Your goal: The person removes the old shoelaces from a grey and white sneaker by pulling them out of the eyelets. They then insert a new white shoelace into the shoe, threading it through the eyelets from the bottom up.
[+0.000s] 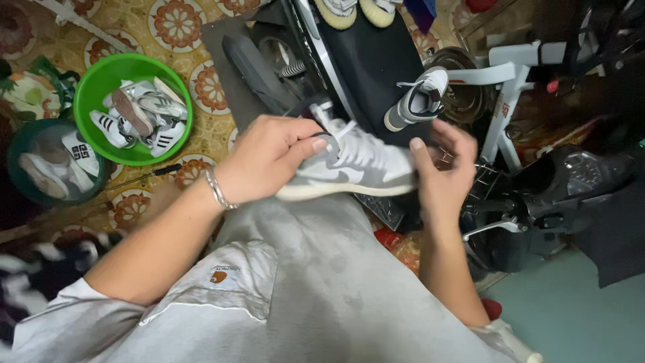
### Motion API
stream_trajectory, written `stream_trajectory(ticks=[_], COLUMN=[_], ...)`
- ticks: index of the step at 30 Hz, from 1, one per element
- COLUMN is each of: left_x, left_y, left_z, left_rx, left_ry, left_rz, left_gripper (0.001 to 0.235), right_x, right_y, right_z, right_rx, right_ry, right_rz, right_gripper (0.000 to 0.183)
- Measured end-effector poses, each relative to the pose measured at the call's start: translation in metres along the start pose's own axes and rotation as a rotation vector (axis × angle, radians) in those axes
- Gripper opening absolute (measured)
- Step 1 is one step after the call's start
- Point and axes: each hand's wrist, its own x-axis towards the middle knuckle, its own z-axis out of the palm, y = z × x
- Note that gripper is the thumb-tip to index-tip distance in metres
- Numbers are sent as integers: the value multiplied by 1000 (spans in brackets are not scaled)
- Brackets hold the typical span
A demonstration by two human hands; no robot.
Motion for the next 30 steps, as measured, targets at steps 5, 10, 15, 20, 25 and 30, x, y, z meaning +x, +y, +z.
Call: stream_trajectory(ticks=[5,10,15,20,25,30], left_x=[-4,1,2,0,-2,2], left_y=[6,4,4,7,13,5], left_z=[31,36,46,51,56,65], left_rx=[-33,-25,-40,15,40,139], left_ry=[45,73,128,143,182,249], left_rz=[-181,-233,-245,-276,-282,-359], left_gripper=[31,32,31,32,30,38], right_x=[-26,-37,-32,-18,-6,-9], right_y=[-78,-93,-101,-95,-65,-62], right_z=[31,62,62,55,52,56], right_rx=[30,144,141,86,76,243], right_ry=[-175,-224,-327,-524,-634,-524], right_rz=[-443,-331,-292,-332,-597,-450], right_gripper=[13,15,10,13,17,8])
